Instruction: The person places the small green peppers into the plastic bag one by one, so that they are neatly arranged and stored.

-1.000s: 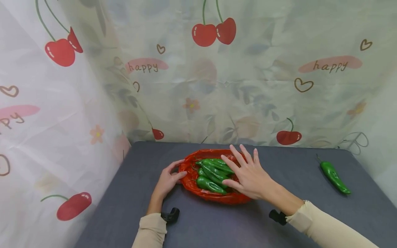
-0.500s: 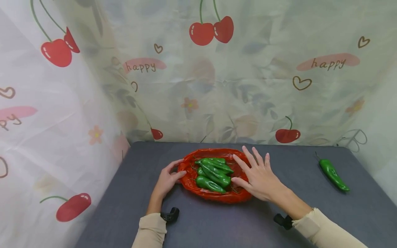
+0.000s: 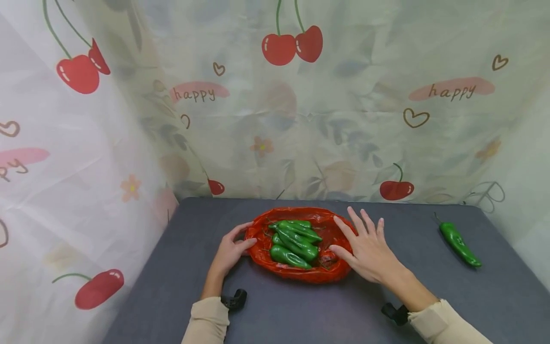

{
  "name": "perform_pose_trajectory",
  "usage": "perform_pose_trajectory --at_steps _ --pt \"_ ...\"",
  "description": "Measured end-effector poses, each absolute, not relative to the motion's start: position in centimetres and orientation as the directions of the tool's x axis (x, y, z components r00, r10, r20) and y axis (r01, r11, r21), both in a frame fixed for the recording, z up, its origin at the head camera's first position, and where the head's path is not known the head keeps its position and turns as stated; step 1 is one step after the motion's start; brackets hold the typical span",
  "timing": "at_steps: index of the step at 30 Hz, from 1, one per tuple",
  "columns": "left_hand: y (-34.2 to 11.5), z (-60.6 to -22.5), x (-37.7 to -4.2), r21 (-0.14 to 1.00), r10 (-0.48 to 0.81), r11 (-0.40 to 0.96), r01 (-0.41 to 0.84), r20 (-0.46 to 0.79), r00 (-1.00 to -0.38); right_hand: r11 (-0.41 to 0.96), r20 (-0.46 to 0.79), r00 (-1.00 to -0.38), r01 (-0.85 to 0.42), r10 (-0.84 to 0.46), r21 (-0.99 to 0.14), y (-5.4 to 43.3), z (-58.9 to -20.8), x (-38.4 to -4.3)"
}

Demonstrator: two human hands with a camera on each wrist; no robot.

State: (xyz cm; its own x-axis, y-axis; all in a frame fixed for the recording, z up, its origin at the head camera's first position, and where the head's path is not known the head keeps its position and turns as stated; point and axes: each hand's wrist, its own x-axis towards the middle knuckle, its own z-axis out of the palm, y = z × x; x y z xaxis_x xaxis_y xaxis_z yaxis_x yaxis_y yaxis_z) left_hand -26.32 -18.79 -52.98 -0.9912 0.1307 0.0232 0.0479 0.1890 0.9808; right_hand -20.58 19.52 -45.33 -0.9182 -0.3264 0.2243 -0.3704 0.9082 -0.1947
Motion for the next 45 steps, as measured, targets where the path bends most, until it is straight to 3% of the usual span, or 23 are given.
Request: perform_pose_trajectory --at_steps 26,45 --pt "-18.7 -52.8 -26.2 0.979 0.129 0.200 0.026 0.000 -0.992 0.932 0.131 -0.977 -0.199 -0.166 -0.302 25.0 -46.8 -21.1" --pt "-18.6 -52.8 -26.1 0.978 0.117 0.205 0.039 0.015 -0.993 0.962 0.089 -0.993 -0.095 -0.075 -0.256 29.1 -47.9 -21.2"
